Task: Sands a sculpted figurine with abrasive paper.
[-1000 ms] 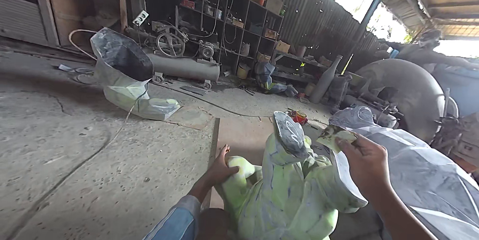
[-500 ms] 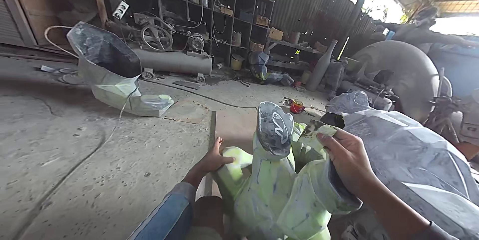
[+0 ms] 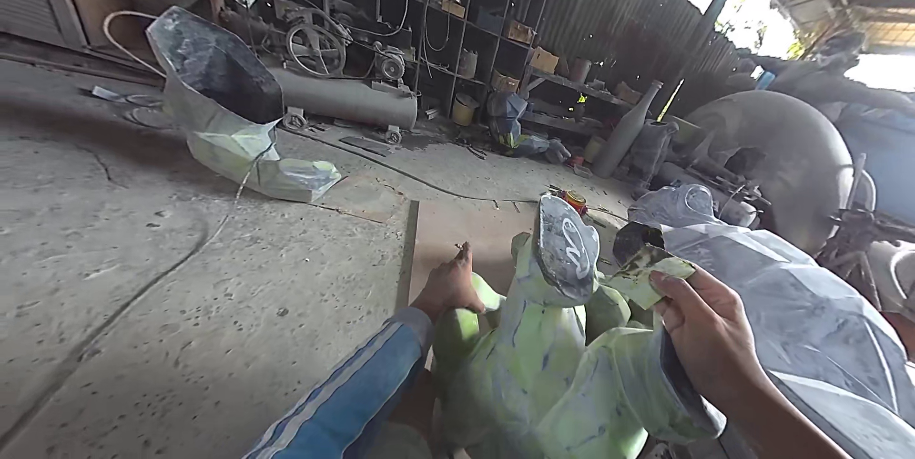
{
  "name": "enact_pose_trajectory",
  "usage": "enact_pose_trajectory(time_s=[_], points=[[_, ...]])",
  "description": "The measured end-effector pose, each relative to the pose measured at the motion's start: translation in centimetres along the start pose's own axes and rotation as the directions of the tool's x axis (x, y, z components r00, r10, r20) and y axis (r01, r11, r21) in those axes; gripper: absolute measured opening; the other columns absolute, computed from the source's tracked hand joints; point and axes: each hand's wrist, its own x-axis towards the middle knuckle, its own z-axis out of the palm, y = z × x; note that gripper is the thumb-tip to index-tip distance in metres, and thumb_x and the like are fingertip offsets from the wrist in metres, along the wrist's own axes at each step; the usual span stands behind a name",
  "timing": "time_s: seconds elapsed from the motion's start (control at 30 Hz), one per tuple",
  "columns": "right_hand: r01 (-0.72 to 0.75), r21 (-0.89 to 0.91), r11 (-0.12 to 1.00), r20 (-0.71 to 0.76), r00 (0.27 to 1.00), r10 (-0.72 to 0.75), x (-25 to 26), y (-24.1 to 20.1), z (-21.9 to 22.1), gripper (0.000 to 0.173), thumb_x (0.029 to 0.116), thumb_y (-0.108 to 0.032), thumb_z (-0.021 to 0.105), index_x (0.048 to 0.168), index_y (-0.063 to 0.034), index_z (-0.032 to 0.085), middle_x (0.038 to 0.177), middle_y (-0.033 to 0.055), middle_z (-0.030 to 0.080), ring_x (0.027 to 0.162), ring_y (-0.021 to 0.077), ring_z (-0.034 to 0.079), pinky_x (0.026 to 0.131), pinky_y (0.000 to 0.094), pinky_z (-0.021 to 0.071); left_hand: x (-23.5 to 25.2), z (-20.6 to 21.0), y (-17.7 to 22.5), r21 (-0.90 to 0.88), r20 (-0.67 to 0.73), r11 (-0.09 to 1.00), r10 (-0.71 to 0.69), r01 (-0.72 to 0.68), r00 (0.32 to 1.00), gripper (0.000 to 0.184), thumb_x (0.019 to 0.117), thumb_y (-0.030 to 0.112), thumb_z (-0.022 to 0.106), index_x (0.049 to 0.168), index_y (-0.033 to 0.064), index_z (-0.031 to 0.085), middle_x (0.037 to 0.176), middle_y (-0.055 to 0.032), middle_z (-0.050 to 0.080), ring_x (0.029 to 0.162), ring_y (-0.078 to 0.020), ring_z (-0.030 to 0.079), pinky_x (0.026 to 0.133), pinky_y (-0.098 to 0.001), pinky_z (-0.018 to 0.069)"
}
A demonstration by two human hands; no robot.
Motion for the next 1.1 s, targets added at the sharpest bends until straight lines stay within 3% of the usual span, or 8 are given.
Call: enact_pose_trajectory(time_s=[0.07, 0.17, 0.3, 0.37, 0.53, 0.77, 0.87, 1.1], points=[[0.111, -0.188, 0.976, 0.041, 0.994, -0.105, 0.8, -1.3, 0.1, 0.017, 0.0988, -0.016, 0.060, 0.105, -0.0075, 0.073, 0.089, 0.0079, 0.072, 0.078, 0.0163, 0.069, 0.070, 0.0307, 0.0586, -0.1, -0.3, 0.1, 0.018, 0.007, 1.000, -0.004, 0.004, 1.000, 0.154, 0.0458, 0.057, 0.094, 0.166, 0.0145, 0.008, 0.157, -0.0106, 0.047, 0.113, -0.0342, 0.068, 0.086, -0.0597, 0.0566], [0.292, -0.498, 0.817, 0.138, 0.956, -0.258, 1.9, -4.5, 1.5, 0.017, 0.0943, -0.023, 0.063, 0.106, -0.0194, 0.075, 0.081, -0.0070, 0.071, 0.065, 0.0054, 0.064, 0.056, 0.0224, 0.0546, -0.2, -0.6, -0.4, 0.013, 0.017, 1.000, -0.018, 0.018, 1.000, 0.151, 0.0483, 0.057, 0.093, 0.166, 0.0140, 0.008, 0.158, -0.0100, 0.046, 0.114, -0.0335, 0.067, 0.088, -0.0590, 0.0565], [0.515, -0.564, 0.646, 0.387, 0.856, -0.344, 3.5, -7.3, 3.9, 0.024, 0.0963, -0.021, 0.060, 0.113, -0.0213, 0.076, 0.105, -0.0116, 0.073, 0.095, 0.0009, 0.070, 0.079, 0.0234, 0.0624, -0.2, -0.5, -1.5, -0.030, 0.008, 0.999, -0.023, 0.024, 1.000, 0.150, 0.0483, 0.056, 0.093, 0.166, 0.0132, 0.010, 0.155, -0.0107, 0.050, 0.114, -0.0332, 0.067, 0.088, -0.0586, 0.0564], [0.589, -0.551, 0.591, 0.481, 0.803, -0.351, 4.3, -7.8, 5.2, 0.026, 0.0965, -0.019, 0.058, 0.115, -0.0211, 0.076, 0.108, -0.0117, 0.073, 0.098, -0.0002, 0.069, 0.081, 0.0222, 0.0617, -0.2, -0.4, -1.8, -0.035, 0.003, 0.999, -0.039, 0.039, 0.999, 0.151, 0.0475, 0.056, 0.093, 0.166, 0.0136, 0.010, 0.154, -0.0103, 0.051, 0.113, -0.0324, 0.068, 0.088, -0.0582, 0.0568], [0.609, -0.581, 0.540, 0.557, 0.781, -0.282, 4.9, -7.3, 7.9, 0.028, 0.0978, -0.018, 0.057, 0.117, -0.0215, 0.076, 0.109, -0.0123, 0.071, 0.089, -0.0045, 0.066, 0.072, 0.0166, 0.0581, -0.9, -0.9, -1.4, -0.024, 0.013, 0.997, -0.073, 0.073, 0.997, 0.149, 0.0490, 0.055, 0.093, 0.166, 0.0139, 0.010, 0.154, -0.0087, 0.050, 0.109, -0.0320, 0.069, 0.084, -0.0573, 0.0575], [0.641, -0.621, 0.451, 0.625, 0.752, -0.208, 3.7, -6.1, 7.8, 0.032, 0.0988, -0.020, 0.050, 0.119, -0.0245, 0.074, 0.113, -0.0118, 0.069, 0.093, -0.0014, 0.065, 0.075, 0.0231, 0.0587, -0.8, -0.6, -1.0, -0.022, 0.007, 0.994, -0.103, 0.103, 0.995, 0.148, 0.0468, 0.054, 0.093, 0.165, 0.0139, 0.013, 0.142, -0.0119, 0.060, 0.103, -0.0331, 0.070, 0.081, -0.0581, 0.0571], [0.680, -0.610, 0.407, 0.656, 0.721, -0.222, 3.0, -6.0, 6.3, 0.031, 0.1008, -0.021, 0.048, 0.119, -0.0238, 0.073, 0.114, -0.0112, 0.069, 0.098, 0.0008, 0.066, 0.078, 0.0251, 0.0603, -0.8, -0.8, -0.7, -0.015, 0.014, 0.994, -0.107, 0.107, 0.994, 0.147, 0.0473, 0.053, 0.093, 0.165, 0.0130, 0.015, 0.147, -0.0111, 0.057, 0.103, -0.0331, 0.070, 0.081, -0.0575, 0.0574], [0.697, -0.640, 0.324, 0.646, 0.716, -0.263, 4.3, -6.3, 4.6, 0.029, 0.0978, -0.021, 0.051, 0.115, -0.0233, 0.075, 0.113, -0.0108, 0.071, 0.100, 0.0003, 0.068, 0.081, 0.0249, 0.0608, -1.0, -1.0, 0.0, -0.029, 0.003, 0.993, -0.117, 0.118, 0.993, 0.143, 0.0480, 0.052, 0.093, 0.164, 0.0105, 0.020, 0.135, -0.0145, 0.064, 0.100, -0.0344, 0.070, 0.079, -0.0566, 0.0575]])
